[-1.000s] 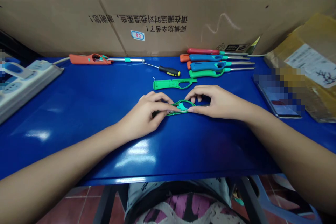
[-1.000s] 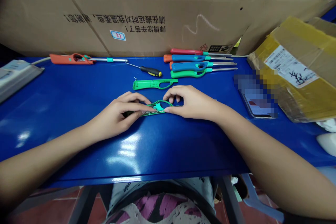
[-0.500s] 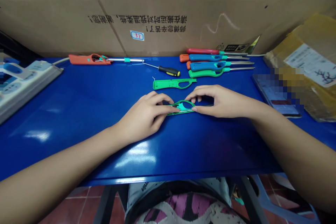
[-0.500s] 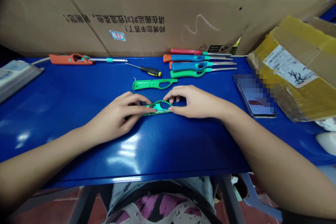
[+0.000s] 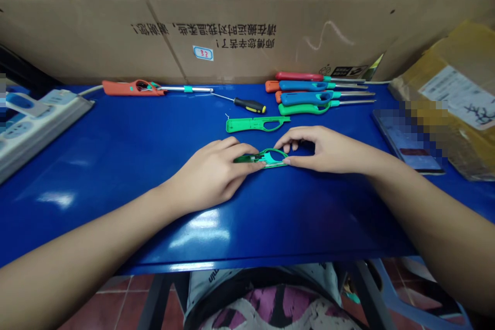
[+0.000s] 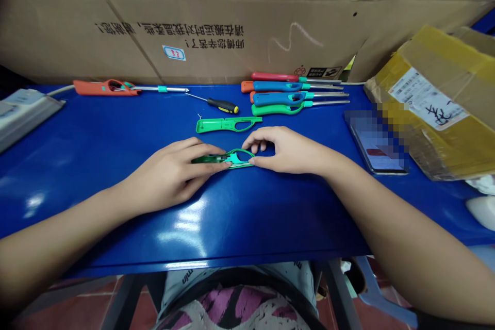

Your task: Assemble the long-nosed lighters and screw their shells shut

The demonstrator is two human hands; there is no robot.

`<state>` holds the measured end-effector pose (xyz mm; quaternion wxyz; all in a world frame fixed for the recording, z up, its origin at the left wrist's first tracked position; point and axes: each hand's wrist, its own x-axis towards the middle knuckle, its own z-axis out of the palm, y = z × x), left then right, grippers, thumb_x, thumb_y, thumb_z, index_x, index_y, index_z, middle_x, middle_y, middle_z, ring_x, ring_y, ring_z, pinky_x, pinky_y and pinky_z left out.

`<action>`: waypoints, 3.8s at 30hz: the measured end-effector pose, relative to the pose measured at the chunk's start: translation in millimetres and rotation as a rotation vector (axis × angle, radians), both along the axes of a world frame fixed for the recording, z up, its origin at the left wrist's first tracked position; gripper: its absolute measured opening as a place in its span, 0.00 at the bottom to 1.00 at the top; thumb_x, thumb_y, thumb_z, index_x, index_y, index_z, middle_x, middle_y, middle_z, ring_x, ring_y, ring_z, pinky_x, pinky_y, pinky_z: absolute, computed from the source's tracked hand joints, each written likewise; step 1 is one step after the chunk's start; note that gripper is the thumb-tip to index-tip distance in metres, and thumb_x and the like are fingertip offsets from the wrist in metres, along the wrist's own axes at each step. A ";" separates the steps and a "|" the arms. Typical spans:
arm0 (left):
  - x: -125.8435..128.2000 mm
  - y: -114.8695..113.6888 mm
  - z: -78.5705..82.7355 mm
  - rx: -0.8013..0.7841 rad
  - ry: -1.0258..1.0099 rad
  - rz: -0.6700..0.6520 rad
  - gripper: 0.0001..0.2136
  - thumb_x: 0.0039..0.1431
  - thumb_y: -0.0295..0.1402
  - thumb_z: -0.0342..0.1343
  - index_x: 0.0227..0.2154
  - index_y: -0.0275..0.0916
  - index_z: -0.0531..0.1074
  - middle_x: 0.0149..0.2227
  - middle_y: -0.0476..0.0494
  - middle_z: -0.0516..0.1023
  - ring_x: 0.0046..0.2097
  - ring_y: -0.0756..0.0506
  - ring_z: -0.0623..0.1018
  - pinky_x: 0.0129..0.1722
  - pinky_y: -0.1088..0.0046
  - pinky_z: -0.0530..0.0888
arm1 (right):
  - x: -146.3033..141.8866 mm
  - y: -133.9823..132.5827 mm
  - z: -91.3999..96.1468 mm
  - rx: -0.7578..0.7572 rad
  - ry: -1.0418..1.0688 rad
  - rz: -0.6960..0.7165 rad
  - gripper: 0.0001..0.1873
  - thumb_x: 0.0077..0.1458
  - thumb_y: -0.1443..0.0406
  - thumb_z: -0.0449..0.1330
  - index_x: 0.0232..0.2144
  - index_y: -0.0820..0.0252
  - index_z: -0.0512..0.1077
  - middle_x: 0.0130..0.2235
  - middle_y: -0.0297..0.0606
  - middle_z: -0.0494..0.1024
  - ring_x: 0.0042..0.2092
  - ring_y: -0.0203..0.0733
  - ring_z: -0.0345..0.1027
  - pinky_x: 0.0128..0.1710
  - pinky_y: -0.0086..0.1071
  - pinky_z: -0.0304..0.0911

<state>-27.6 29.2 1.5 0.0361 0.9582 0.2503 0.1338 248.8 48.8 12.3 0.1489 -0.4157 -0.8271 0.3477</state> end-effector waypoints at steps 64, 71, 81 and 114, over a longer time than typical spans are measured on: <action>2.3 -6.4 -8.5 -0.205 -0.079 0.060 0.26 0.70 0.29 0.48 0.69 0.37 0.54 0.67 0.38 0.65 0.67 0.39 0.67 0.66 0.53 0.65 | -16.1 -7.7 -13.0 0.422 0.006 0.004 0.14 0.58 0.61 0.66 0.46 0.55 0.74 0.45 0.39 0.81 0.48 0.46 0.73 0.50 0.41 0.60; 1.2 1.5 -5.1 -0.298 -0.432 0.326 0.12 0.68 0.34 0.53 0.51 0.41 0.76 0.50 0.44 0.82 0.52 0.43 0.79 0.54 0.63 0.75 | -22.4 -8.2 -14.6 0.402 0.061 -0.128 0.08 0.59 0.63 0.64 0.42 0.56 0.75 0.39 0.38 0.81 0.42 0.45 0.73 0.48 0.41 0.63; 4.7 7.8 -12.1 -0.368 -0.443 0.370 0.09 0.61 0.35 0.62 0.44 0.41 0.80 0.44 0.47 0.84 0.45 0.43 0.78 0.48 0.64 0.73 | -24.3 -7.1 -20.7 0.309 0.098 -0.208 0.09 0.55 0.63 0.67 0.40 0.56 0.77 0.37 0.37 0.82 0.41 0.44 0.73 0.45 0.39 0.66; 4.2 -4.2 -1.2 -0.497 -0.237 0.169 0.11 0.61 0.39 0.64 0.46 0.49 0.78 0.45 0.52 0.79 0.45 0.46 0.75 0.45 0.65 0.64 | -18.0 -21.2 3.7 0.201 -0.188 0.141 0.09 0.63 0.54 0.61 0.40 0.51 0.75 0.41 0.33 0.78 0.43 0.43 0.69 0.45 0.39 0.56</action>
